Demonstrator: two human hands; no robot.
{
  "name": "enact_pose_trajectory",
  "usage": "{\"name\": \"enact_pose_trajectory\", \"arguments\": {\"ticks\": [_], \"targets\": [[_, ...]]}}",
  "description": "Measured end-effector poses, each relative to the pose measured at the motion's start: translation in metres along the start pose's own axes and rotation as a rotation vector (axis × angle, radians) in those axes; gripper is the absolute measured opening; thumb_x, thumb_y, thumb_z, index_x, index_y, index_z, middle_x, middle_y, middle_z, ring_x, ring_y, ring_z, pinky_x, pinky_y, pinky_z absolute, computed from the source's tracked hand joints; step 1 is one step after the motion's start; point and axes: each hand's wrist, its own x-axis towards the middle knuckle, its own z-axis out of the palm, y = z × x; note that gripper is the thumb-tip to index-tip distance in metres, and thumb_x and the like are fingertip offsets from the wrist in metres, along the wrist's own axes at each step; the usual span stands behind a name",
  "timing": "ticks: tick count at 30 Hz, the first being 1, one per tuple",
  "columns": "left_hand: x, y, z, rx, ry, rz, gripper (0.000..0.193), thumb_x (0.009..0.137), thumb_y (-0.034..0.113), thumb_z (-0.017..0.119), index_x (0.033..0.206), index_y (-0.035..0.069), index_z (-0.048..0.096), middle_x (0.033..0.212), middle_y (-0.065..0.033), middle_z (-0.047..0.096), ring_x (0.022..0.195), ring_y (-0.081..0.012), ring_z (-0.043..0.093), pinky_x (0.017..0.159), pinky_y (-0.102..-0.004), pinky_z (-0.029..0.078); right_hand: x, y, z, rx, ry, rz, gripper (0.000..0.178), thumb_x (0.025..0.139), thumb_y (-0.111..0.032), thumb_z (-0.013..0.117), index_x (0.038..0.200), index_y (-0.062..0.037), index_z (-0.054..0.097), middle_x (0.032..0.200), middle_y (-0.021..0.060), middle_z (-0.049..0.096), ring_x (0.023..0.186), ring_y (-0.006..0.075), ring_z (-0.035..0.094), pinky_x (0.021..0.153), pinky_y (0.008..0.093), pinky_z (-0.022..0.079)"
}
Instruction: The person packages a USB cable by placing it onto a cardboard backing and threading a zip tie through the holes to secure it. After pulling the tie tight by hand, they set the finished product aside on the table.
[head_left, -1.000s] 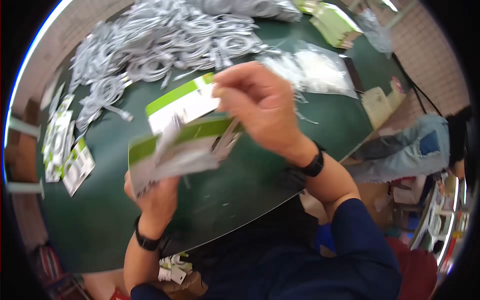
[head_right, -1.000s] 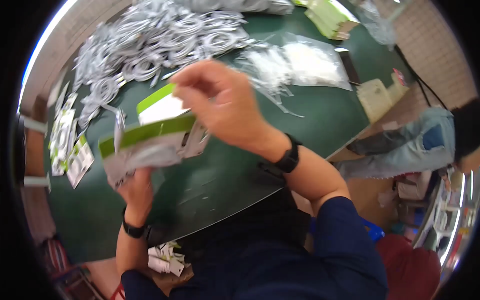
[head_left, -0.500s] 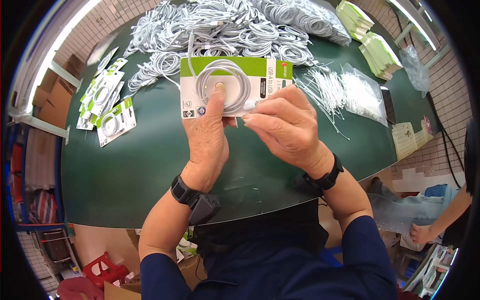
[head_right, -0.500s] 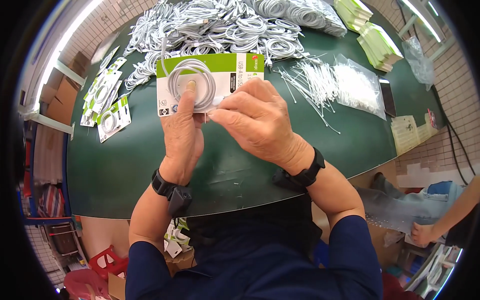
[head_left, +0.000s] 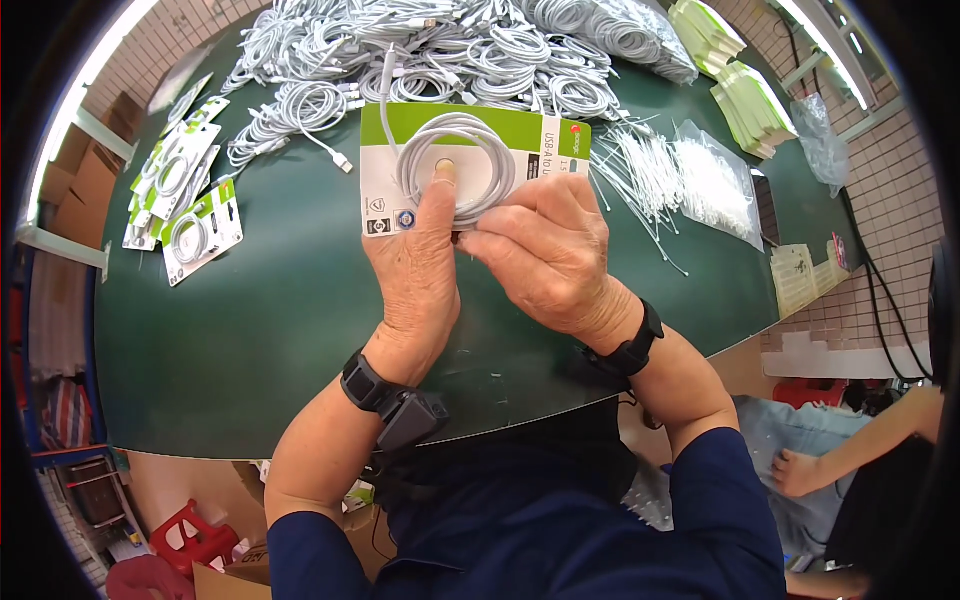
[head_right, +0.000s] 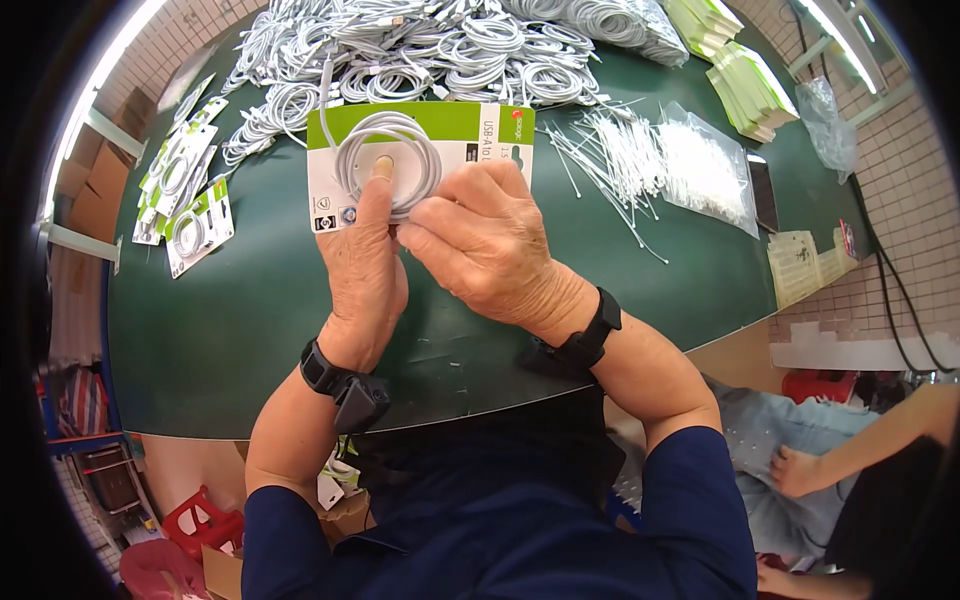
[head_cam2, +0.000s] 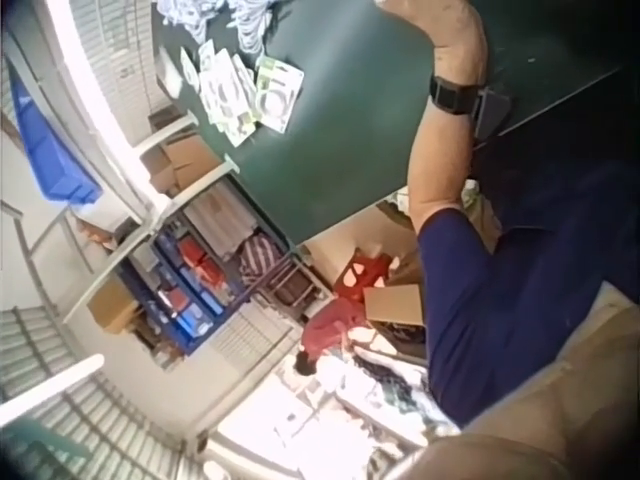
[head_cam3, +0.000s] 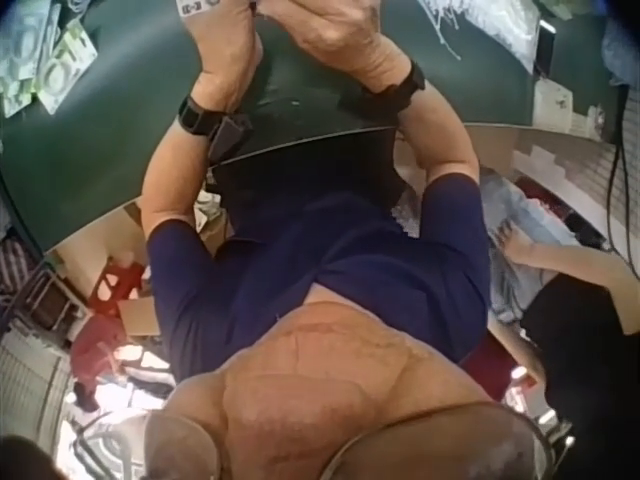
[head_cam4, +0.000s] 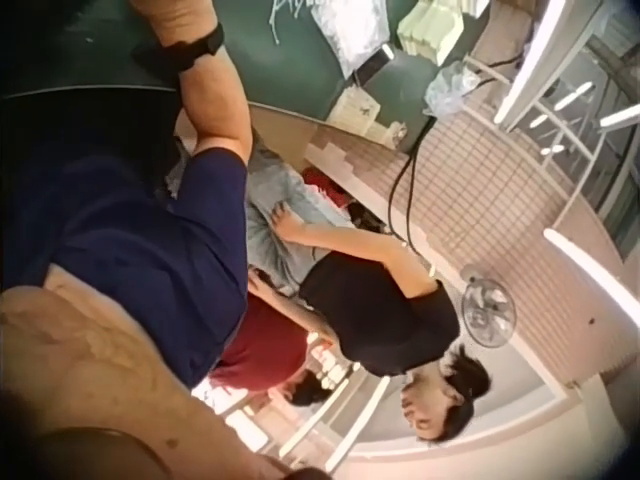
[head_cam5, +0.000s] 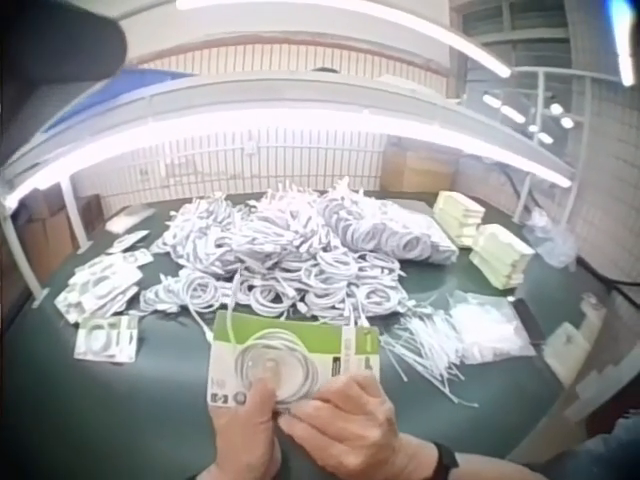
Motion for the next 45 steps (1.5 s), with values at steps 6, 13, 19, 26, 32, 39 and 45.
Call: {"name": "enact_pose_trajectory", "arguments": {"ticks": [6,13,19,26,32,39,45], "targets": [[0.000,0.005,-0.003,0.018,0.024,-0.035,0.037,0.094,0.009,0.068,0.128,0.003,0.055,0.109,-0.0027,0.063,0.088,-0.0077,0.061,0.067,-0.0227,0.051,-0.001,-0.015,-0.002,0.204,0.006,-0.049,0.020,0.062,-0.008,0.077,0.081,-0.0112,0.073,0.082,-0.0029,0.067,0.076,0.0184,0.060,0.067,0.0340,0.043],[0.002,-0.005,-0.010,-0.006,0.027,-0.041,0.035,0.094,0.008,0.068,0.126,0.003,0.055,0.110,-0.0035,0.063,0.091,-0.0088,0.062,0.070,-0.0237,0.053,-0.005,-0.005,0.000,0.232,-0.097,0.027,0.025,0.061,-0.008,0.078,0.085,-0.0123,0.072,0.085,-0.0033,0.067,0.078,0.0194,0.059,0.068,0.0341,0.044],[0.004,-0.008,-0.013,0.016,0.036,-0.038,0.037,0.094,0.007,0.068,0.128,0.002,0.055,0.112,-0.0043,0.063,0.093,-0.0097,0.062,0.071,-0.0245,0.053,-0.001,-0.007,-0.001,0.214,-0.218,0.093,0.024,0.065,-0.007,0.079,0.086,-0.0138,0.071,0.092,-0.0038,0.067,0.081,0.0204,0.058,0.069,0.0354,0.046],[-0.002,-0.009,-0.010,0.026,0.040,-0.038,0.034,0.095,0.009,0.069,0.126,0.000,0.058,0.107,-0.0041,0.066,0.089,-0.0089,0.062,0.070,-0.0251,0.053,-0.003,0.000,0.007,0.104,-0.099,0.066,0.024,0.064,-0.007,0.081,0.085,-0.0128,0.071,0.094,-0.0032,0.067,0.080,0.0202,0.057,0.067,0.0324,0.048],[-0.004,-0.008,-0.013,0.070,0.052,-0.097,0.032,0.094,0.012,0.071,0.122,-0.001,0.060,0.102,-0.0038,0.067,0.084,-0.0083,0.062,0.067,-0.0246,0.052,-0.001,0.000,0.005,0.012,-0.161,0.099,0.025,0.064,-0.008,0.082,0.084,-0.0102,0.069,0.094,-0.0011,0.068,0.075,0.0196,0.057,0.063,0.0291,0.048],[-0.004,-0.011,-0.016,0.072,0.003,-0.072,0.039,0.095,0.015,0.069,0.130,0.006,0.053,0.113,-0.0042,0.063,0.090,-0.0100,0.064,0.062,-0.0237,0.053,-0.010,0.005,0.012,0.095,-0.233,0.129,0.024,0.072,-0.009,0.081,0.082,-0.0069,0.060,0.090,0.0043,0.066,0.061,0.0206,0.061,0.052,0.0318,0.051],[-0.008,-0.005,-0.010,0.034,0.030,-0.107,0.034,0.093,0.015,0.073,0.122,0.001,0.059,0.102,-0.0042,0.066,0.081,-0.0079,0.062,0.061,-0.0227,0.051,-0.010,-0.008,0.010,0.049,-0.245,0.209,0.022,0.077,-0.009,0.080,0.085,-0.0066,0.059,0.086,0.0044,0.063,0.060,0.0215,0.063,0.048,0.0331,0.051]]}}
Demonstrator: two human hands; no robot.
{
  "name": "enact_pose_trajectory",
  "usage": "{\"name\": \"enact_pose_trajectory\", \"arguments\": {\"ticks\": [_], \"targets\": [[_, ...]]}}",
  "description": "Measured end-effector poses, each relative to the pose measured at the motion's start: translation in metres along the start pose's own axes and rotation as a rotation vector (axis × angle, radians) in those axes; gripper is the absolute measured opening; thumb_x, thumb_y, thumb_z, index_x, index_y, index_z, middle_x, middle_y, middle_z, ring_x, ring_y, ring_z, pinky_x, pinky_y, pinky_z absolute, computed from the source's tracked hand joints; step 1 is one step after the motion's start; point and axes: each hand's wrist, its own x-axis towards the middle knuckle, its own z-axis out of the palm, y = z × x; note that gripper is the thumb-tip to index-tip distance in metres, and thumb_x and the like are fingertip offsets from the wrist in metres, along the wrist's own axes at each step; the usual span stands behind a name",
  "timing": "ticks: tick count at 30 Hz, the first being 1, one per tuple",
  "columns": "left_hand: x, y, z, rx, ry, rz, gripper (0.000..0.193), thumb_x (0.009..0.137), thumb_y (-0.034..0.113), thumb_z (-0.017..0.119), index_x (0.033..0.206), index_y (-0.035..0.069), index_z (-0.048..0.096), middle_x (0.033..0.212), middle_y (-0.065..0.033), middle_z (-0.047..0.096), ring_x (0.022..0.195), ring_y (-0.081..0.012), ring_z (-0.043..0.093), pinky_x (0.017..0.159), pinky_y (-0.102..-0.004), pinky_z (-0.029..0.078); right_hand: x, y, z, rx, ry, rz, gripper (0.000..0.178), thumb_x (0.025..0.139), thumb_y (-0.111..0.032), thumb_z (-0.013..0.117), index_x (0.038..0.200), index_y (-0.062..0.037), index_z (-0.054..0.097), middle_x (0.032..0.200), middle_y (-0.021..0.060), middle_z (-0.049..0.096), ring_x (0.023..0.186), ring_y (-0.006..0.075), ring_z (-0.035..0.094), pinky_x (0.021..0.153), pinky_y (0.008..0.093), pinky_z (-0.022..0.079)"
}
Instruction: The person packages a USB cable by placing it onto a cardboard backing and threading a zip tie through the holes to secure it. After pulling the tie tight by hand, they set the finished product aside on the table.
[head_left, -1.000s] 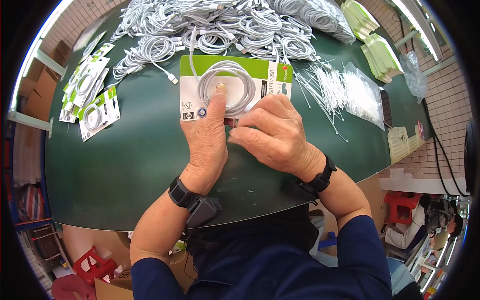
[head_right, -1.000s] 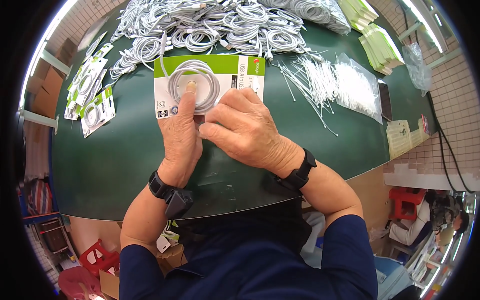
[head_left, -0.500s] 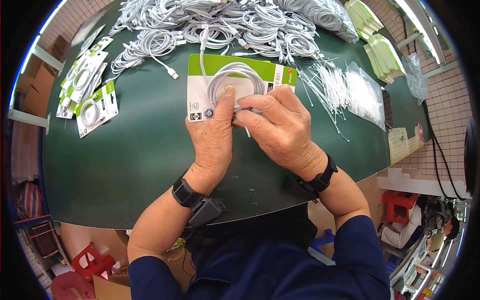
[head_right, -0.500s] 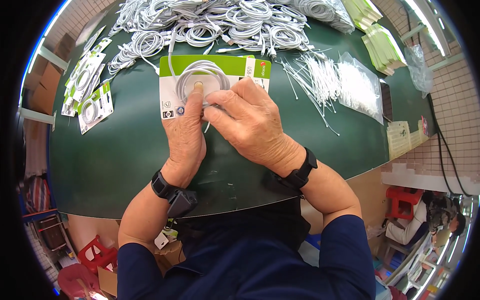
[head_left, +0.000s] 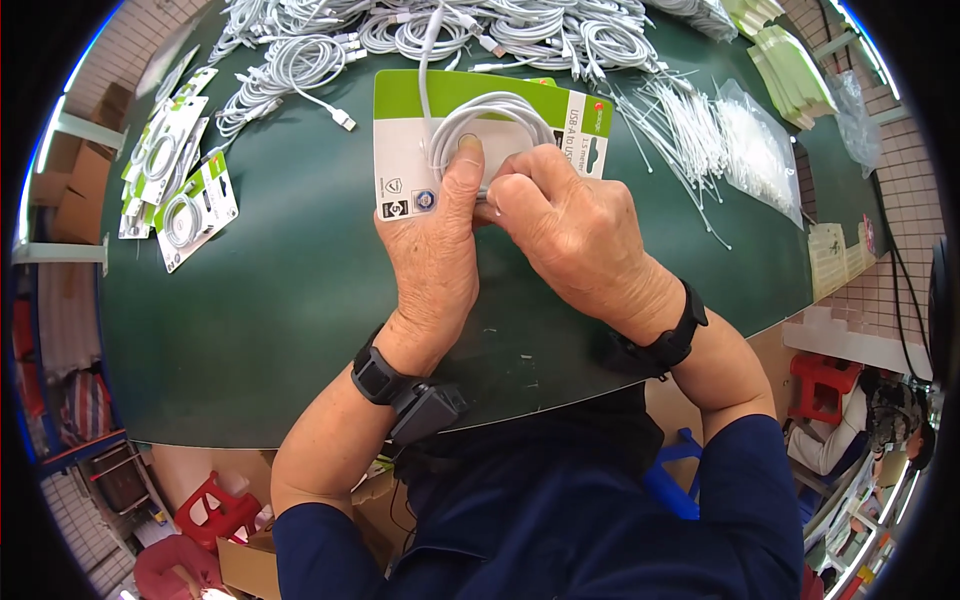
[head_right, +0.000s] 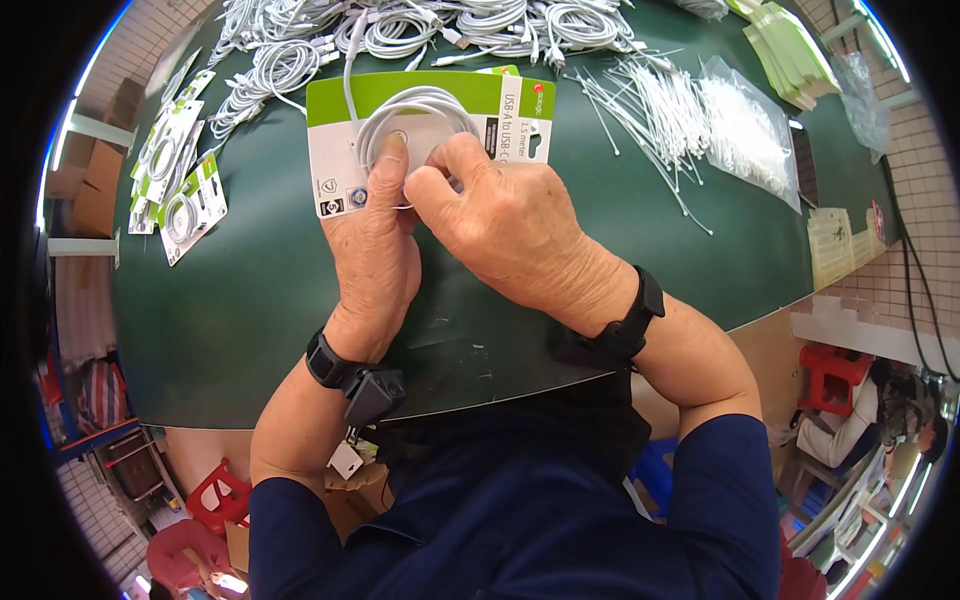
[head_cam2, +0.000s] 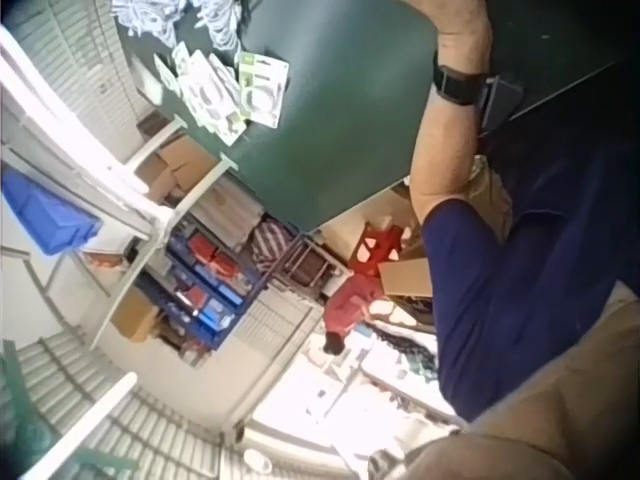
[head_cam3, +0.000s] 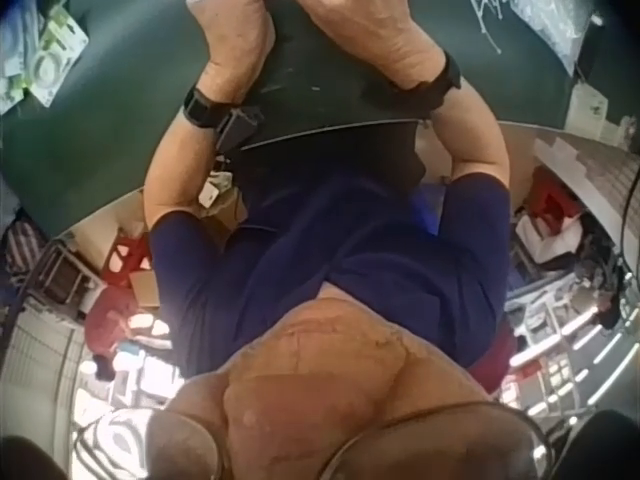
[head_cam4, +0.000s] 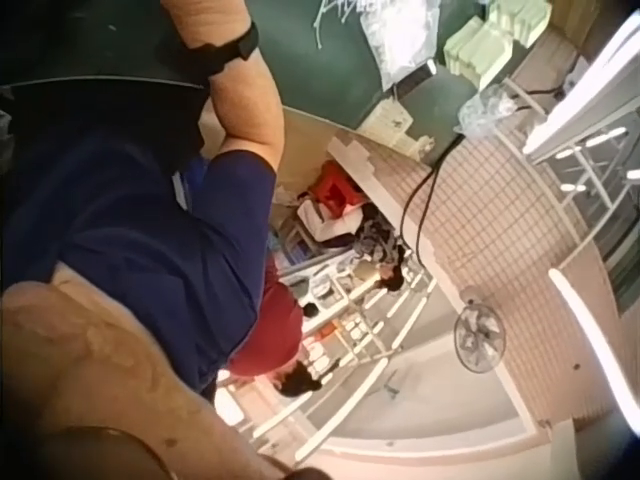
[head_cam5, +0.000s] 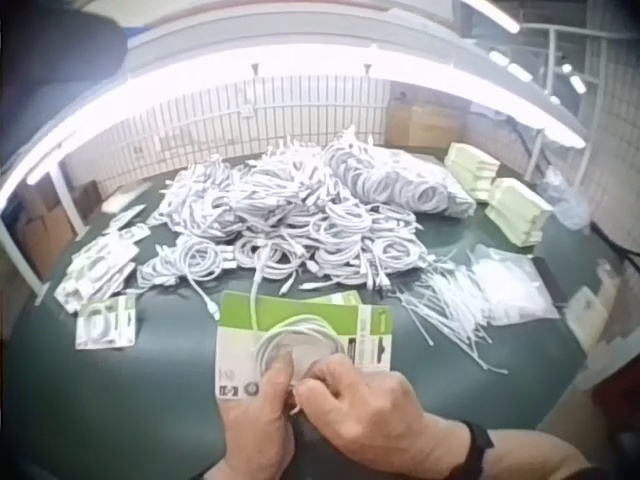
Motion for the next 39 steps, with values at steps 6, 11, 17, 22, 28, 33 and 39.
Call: {"name": "enact_pose_trajectory", "arguments": {"ticks": [6,11,17,22,28,33,39], "targets": [[0.003,-0.004,-0.004,0.056,-0.050,0.043,0.031,0.093,0.013,0.073,0.119,0.002,0.059,0.101,-0.0034,0.064,0.080,-0.0065,0.060,0.060,-0.0210,0.050,-0.001,-0.007,0.002,0.040,0.039,0.143,0.023,0.078,-0.009,0.080,0.088,-0.0068,0.059,0.084,0.0045,0.061,0.060,0.0234,0.062,0.049,0.0334,0.051],[0.003,-0.006,-0.004,0.083,-0.084,0.002,0.033,0.093,0.011,0.072,0.121,0.001,0.058,0.102,-0.0031,0.064,0.080,-0.0068,0.060,0.061,-0.0203,0.050,-0.006,-0.003,0.001,0.057,0.029,0.192,0.023,0.077,-0.008,0.081,0.088,-0.0071,0.060,0.086,0.0050,0.063,0.061,0.0247,0.063,0.049,0.0336,0.051],[0.006,0.001,-0.004,0.102,-0.091,0.078,0.036,0.094,0.011,0.070,0.126,0.000,0.056,0.109,-0.0057,0.064,0.089,-0.0106,0.062,0.066,-0.0224,0.053,-0.005,0.000,-0.002,0.171,0.149,0.055,0.022,0.073,-0.001,0.081,0.087,-0.0042,0.065,0.090,0.0072,0.065,0.064,0.0194,0.065,0.050,0.0304,0.052],[0.003,0.010,0.000,0.058,-0.123,0.123,0.037,0.096,0.011,0.068,0.128,0.000,0.054,0.117,-0.0088,0.063,0.098,-0.0137,0.063,0.075,-0.0252,0.056,-0.004,-0.008,-0.004,0.183,0.199,-0.044,0.023,0.068,0.004,0.082,0.085,0.0008,0.067,0.089,0.0095,0.065,0.066,0.0172,0.065,0.053,0.0288,0.054],[0.003,0.007,-0.002,0.051,-0.109,0.140,0.039,0.097,0.012,0.067,0.130,0.000,0.052,0.119,-0.0097,0.062,0.099,-0.0141,0.063,0.077,-0.0264,0.057,-0.002,-0.012,-0.002,0.170,0.216,-0.076,0.022,0.068,0.004,0.082,0.083,0.0021,0.067,0.088,0.0099,0.065,0.068,0.0197,0.067,0.055,0.0290,0.056],[0.002,0.009,0.002,-0.020,-0.102,0.101,0.042,0.097,0.013,0.067,0.133,0.000,0.048,0.120,-0.0104,0.061,0.100,-0.0156,0.064,0.075,-0.0281,0.059,-0.002,-0.012,0.000,0.185,0.231,-0.078,0.022,0.067,0.004,0.082,0.083,0.0013,0.067,0.087,0.0098,0.065,0.070,0.0205,0.068,0.056,0.0291,0.056],[0.001,0.009,0.000,-0.050,-0.097,0.058,0.043,0.097,0.013,0.067,0.133,0.001,0.046,0.120,-0.0114,0.061,0.097,-0.0172,0.066,0.074,-0.0293,0.060,-0.003,-0.013,-0.002,0.227,0.242,-0.085,0.023,0.068,0.004,0.083,0.083,0.0009,0.067,0.090,0.0104,0.064,0.070,0.0214,0.068,0.056,0.0295,0.056]]}}
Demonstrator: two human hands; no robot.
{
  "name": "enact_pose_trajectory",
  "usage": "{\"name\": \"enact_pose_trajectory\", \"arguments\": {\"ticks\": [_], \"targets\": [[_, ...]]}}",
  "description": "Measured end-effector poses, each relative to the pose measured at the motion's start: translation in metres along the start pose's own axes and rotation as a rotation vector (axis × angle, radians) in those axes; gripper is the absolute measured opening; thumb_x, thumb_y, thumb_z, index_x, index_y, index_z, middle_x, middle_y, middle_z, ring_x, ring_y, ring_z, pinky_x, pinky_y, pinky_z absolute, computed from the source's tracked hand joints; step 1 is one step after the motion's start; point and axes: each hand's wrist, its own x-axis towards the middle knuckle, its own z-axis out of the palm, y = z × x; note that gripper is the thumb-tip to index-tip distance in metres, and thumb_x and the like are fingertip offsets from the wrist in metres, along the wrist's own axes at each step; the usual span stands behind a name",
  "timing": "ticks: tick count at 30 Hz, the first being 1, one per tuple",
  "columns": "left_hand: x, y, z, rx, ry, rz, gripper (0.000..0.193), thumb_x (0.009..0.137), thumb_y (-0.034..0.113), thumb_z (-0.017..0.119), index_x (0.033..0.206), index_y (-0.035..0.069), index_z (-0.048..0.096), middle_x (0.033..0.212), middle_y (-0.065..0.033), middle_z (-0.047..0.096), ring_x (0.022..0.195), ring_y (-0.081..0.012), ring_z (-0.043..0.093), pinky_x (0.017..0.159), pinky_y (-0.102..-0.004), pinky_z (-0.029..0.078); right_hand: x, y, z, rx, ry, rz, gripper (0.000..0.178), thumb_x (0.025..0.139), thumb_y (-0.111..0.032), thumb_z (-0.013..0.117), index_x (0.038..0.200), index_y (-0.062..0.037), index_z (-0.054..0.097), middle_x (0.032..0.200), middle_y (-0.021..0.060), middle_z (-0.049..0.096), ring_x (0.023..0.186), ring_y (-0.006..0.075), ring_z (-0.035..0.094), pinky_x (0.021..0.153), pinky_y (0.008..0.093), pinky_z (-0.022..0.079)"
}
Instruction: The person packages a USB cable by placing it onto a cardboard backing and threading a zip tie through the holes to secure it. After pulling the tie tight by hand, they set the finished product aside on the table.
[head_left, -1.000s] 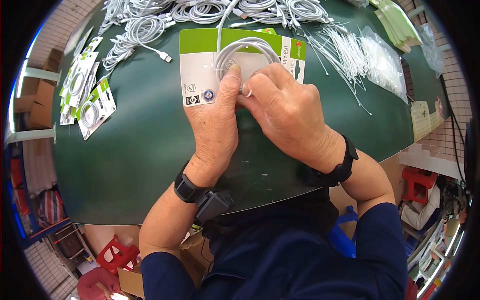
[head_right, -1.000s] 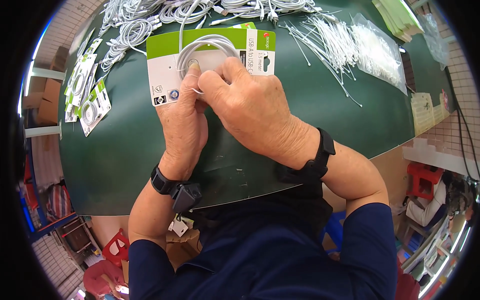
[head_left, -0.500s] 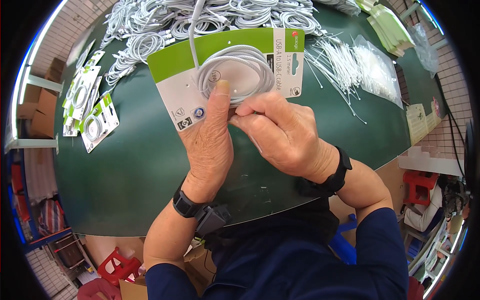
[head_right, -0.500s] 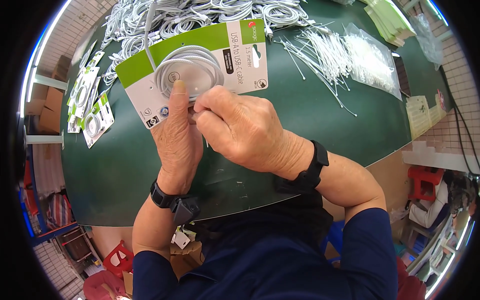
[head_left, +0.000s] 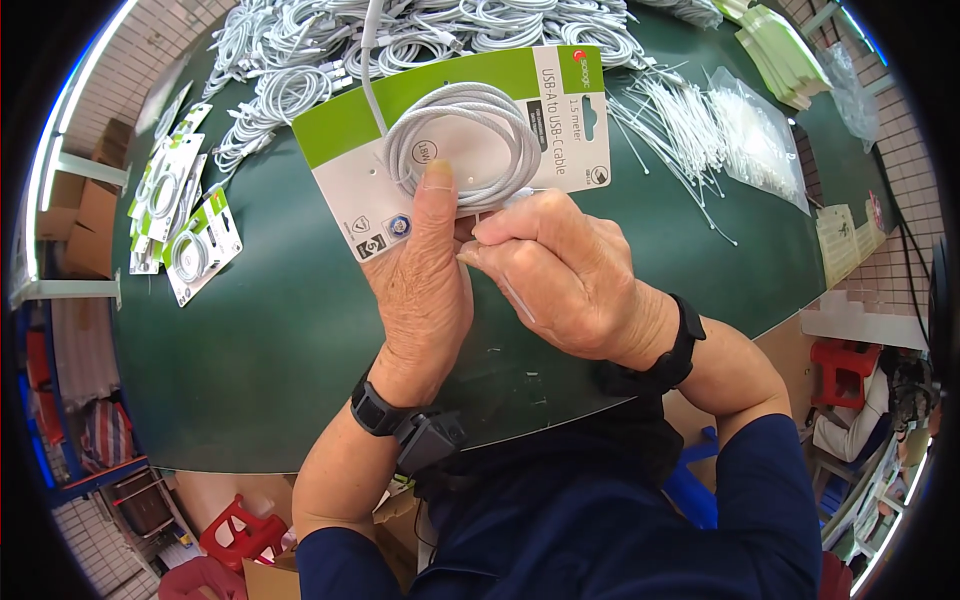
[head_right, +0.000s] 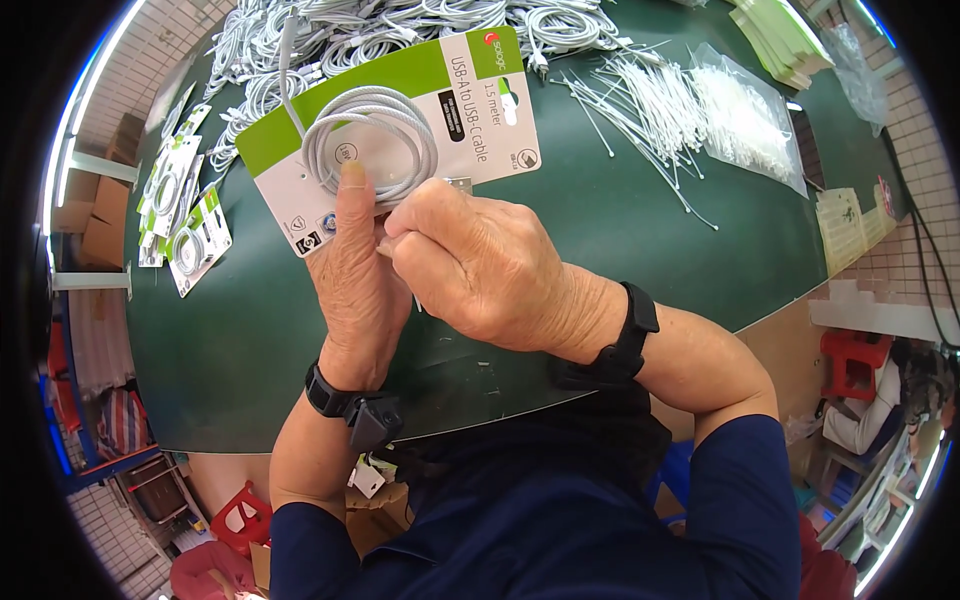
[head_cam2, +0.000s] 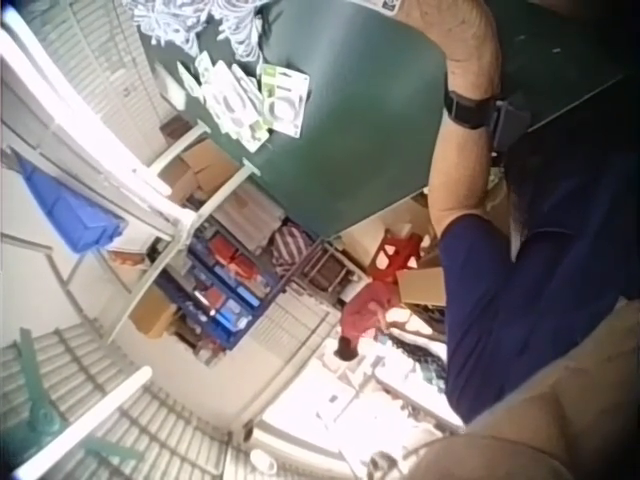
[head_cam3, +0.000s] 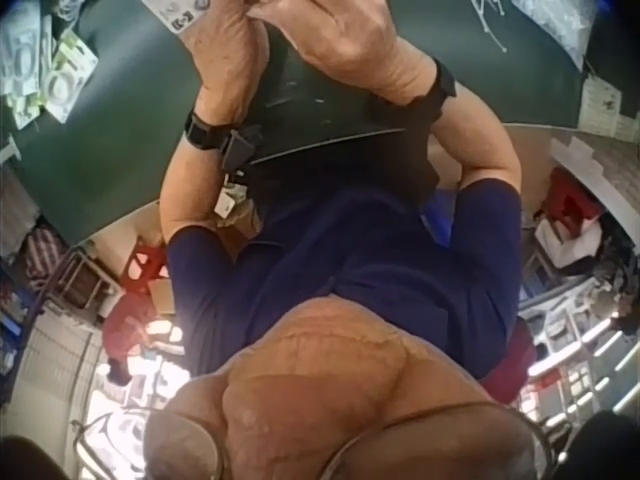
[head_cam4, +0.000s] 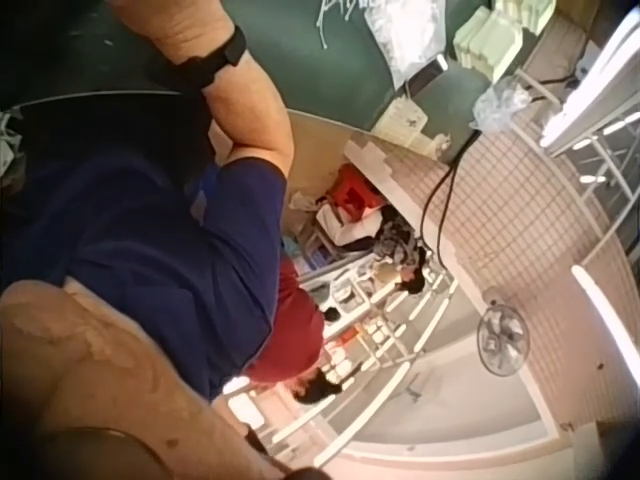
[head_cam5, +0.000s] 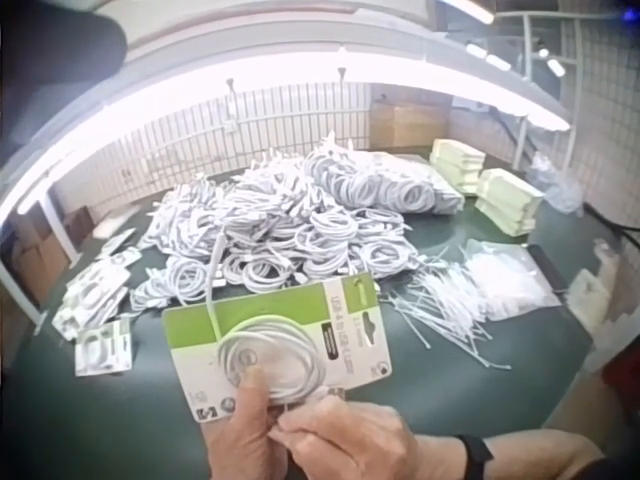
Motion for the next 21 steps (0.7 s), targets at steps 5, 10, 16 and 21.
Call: {"name": "enact_pose_trajectory", "arguments": {"ticks": [5,10,16,21], "targets": [[-0.002,0.002,-0.005,0.042,-0.078,-0.040,0.050,0.101,0.023,0.063,0.143,0.005,0.041,0.128,-0.0109,0.060,0.108,-0.0189,0.065,0.089,-0.0326,0.057,-0.001,0.000,0.000,0.079,-0.005,-0.007,0.023,0.070,0.005,0.083,0.084,0.0013,0.065,0.092,0.0122,0.063,0.072,0.0230,0.069,0.057,0.0304,0.057],[-0.002,0.003,-0.006,0.016,-0.134,-0.033,0.050,0.101,0.022,0.063,0.143,0.005,0.041,0.128,-0.0109,0.060,0.107,-0.0187,0.065,0.088,-0.0325,0.057,-0.002,-0.001,0.001,0.152,0.006,0.007,0.024,0.072,0.005,0.083,0.084,0.0016,0.063,0.093,0.0132,0.063,0.074,0.0245,0.069,0.060,0.0321,0.058],[0.000,0.001,-0.003,0.023,-0.070,-0.019,0.049,0.101,0.019,0.063,0.143,0.005,0.042,0.129,-0.0107,0.059,0.106,-0.0185,0.065,0.088,-0.0322,0.056,0.000,0.001,-0.001,0.172,-0.024,0.039,0.025,0.073,0.004,0.084,0.086,0.0013,0.063,0.095,0.0129,0.066,0.078,0.0248,0.070,0.063,0.0324,0.058],[0.000,-0.001,-0.001,0.046,-0.001,-0.007,0.046,0.099,0.016,0.065,0.138,0.003,0.045,0.124,-0.0108,0.060,0.101,-0.0176,0.066,0.081,-0.0302,0.057,0.002,0.013,-0.001,0.173,0.025,0.103,0.024,0.075,0.002,0.084,0.086,-0.0002,0.063,0.089,0.0113,0.070,0.075,0.0233,0.071,0.062,0.0297,0.057]]}}
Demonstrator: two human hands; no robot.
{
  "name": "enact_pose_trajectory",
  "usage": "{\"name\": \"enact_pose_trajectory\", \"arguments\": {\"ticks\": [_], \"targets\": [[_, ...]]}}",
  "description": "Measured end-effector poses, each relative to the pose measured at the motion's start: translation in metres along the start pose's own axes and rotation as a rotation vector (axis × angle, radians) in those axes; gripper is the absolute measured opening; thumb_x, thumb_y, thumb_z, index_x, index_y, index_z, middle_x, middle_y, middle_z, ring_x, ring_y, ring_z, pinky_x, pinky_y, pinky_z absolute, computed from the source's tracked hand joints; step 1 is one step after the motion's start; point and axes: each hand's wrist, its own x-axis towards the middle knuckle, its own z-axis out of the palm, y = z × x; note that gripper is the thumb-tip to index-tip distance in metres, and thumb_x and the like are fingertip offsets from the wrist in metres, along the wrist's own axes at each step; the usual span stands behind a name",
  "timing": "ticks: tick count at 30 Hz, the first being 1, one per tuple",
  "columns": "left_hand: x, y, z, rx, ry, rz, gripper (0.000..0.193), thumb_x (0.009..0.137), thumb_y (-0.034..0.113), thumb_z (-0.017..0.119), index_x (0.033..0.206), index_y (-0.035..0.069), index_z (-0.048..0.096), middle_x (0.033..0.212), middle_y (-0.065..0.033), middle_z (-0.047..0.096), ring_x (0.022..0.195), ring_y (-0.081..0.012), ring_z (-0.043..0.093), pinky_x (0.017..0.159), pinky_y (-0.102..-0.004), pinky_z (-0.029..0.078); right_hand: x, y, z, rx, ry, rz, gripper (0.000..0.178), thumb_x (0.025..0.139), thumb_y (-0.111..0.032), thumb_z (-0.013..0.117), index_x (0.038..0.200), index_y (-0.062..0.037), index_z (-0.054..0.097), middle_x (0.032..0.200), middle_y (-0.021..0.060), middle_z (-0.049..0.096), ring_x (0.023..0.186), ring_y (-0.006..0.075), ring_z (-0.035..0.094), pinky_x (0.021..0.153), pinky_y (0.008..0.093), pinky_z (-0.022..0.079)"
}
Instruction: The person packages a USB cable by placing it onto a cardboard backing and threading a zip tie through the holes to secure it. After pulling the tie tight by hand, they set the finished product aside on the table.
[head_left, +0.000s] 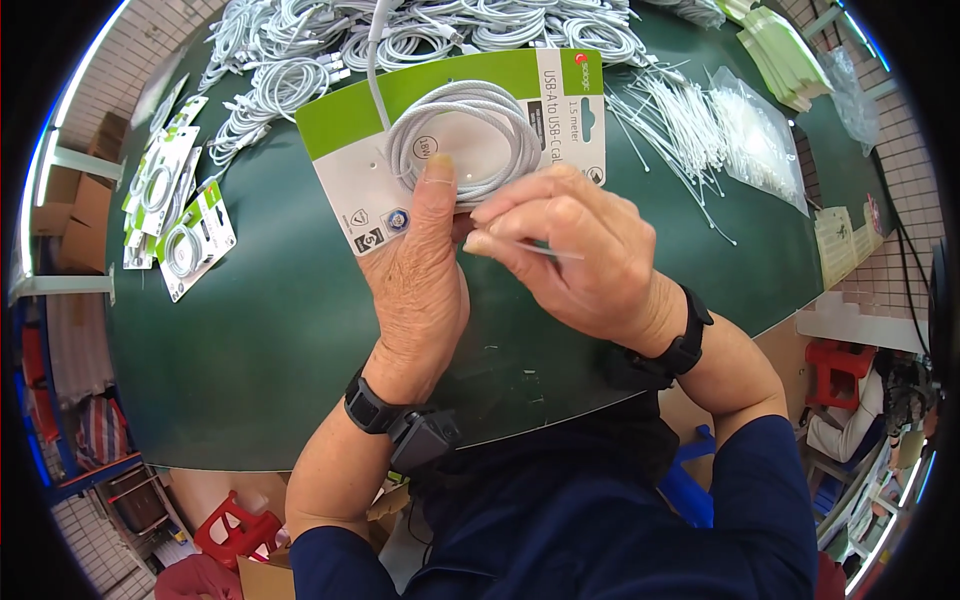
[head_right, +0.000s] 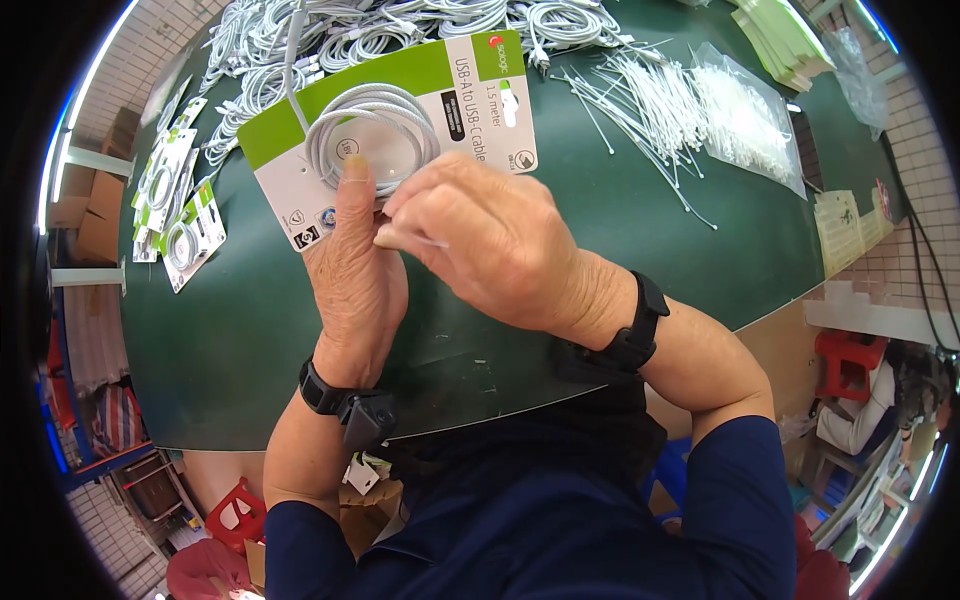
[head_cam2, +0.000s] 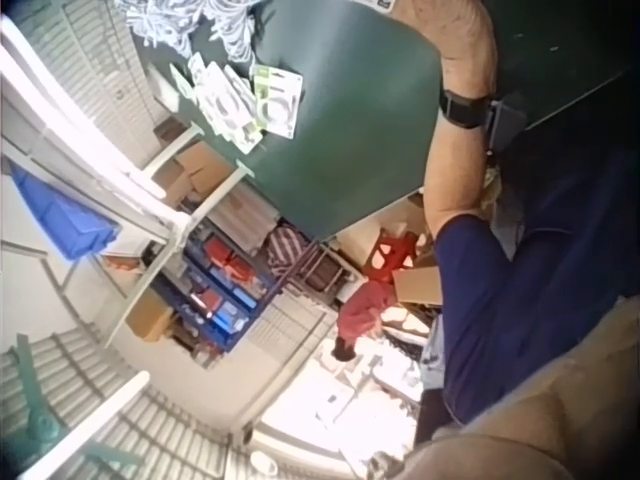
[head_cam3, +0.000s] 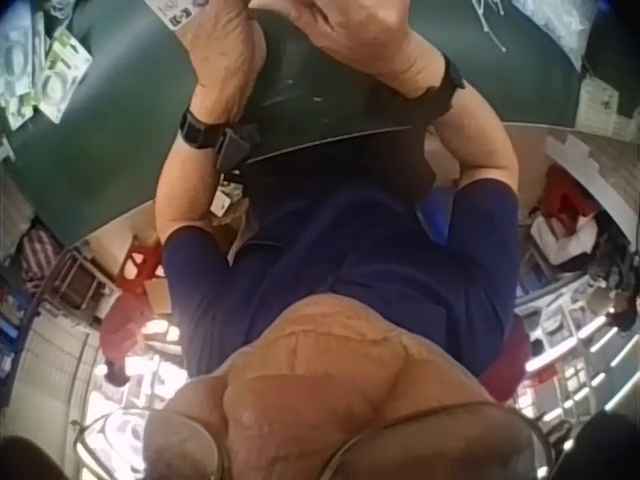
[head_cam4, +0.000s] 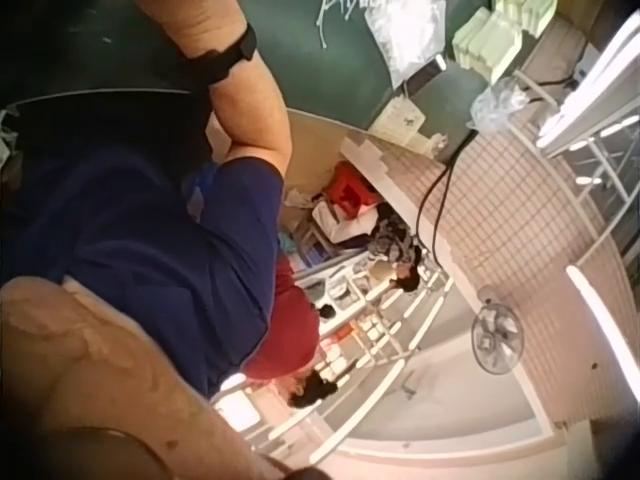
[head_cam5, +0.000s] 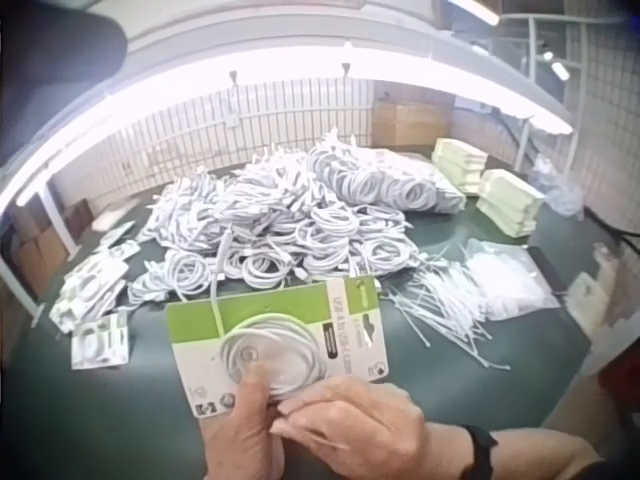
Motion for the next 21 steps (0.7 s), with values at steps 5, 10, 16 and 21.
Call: {"name": "enact_pose_trajectory", "arguments": {"ticks": [5,10,16,21], "targets": [[-0.002,-0.004,0.001,0.003,0.029,-0.021,0.036,0.096,0.014,0.068,0.126,0.000,0.055,0.110,-0.0103,0.066,0.085,-0.0147,0.067,0.062,-0.0263,0.059,0.001,-0.007,0.001,0.202,0.097,0.429,0.021,0.078,0.000,0.083,0.087,-0.0013,0.064,0.083,0.0104,0.072,0.070,0.0209,0.071,0.060,0.0272,0.056],[-0.004,-0.010,0.002,0.025,0.051,-0.066,0.033,0.096,0.013,0.068,0.123,-0.001,0.057,0.104,-0.0097,0.068,0.078,-0.0132,0.067,0.054,-0.0246,0.057,0.000,0.010,-0.004,-0.084,0.053,0.166,0.020,0.078,0.002,0.082,0.092,-0.0022,0.068,0.083,0.0093,0.073,0.063,0.0184,0.069,0.055,0.0257,0.053],[-0.003,-0.011,0.002,0.028,0.041,-0.092,0.033,0.096,0.013,0.069,0.124,-0.001,0.058,0.103,-0.0092,0.068,0.077,-0.0132,0.067,0.054,-0.0240,0.057,0.008,0.023,-0.007,-0.216,0.033,-0.082,0.024,0.075,0.004,0.080,0.097,-0.0033,0.071,0.084,0.0072,0.072,0.062,0.0198,0.064,0.054,0.0282,0.051],[-0.002,-0.013,-0.001,-0.017,0.042,-0.123,0.033,0.095,0.013,0.069,0.123,-0.001,0.058,0.102,-0.0091,0.068,0.076,-0.0130,0.068,0.053,-0.0229,0.056,0.016,0.022,-0.009,-0.341,-0.036,-0.134,0.029,0.071,0.005,0.078,0.099,-0.0031,0.073,0.088,0.0059,0.071,0.071,0.0218,0.063,0.060,0.0316,0.053]]}}
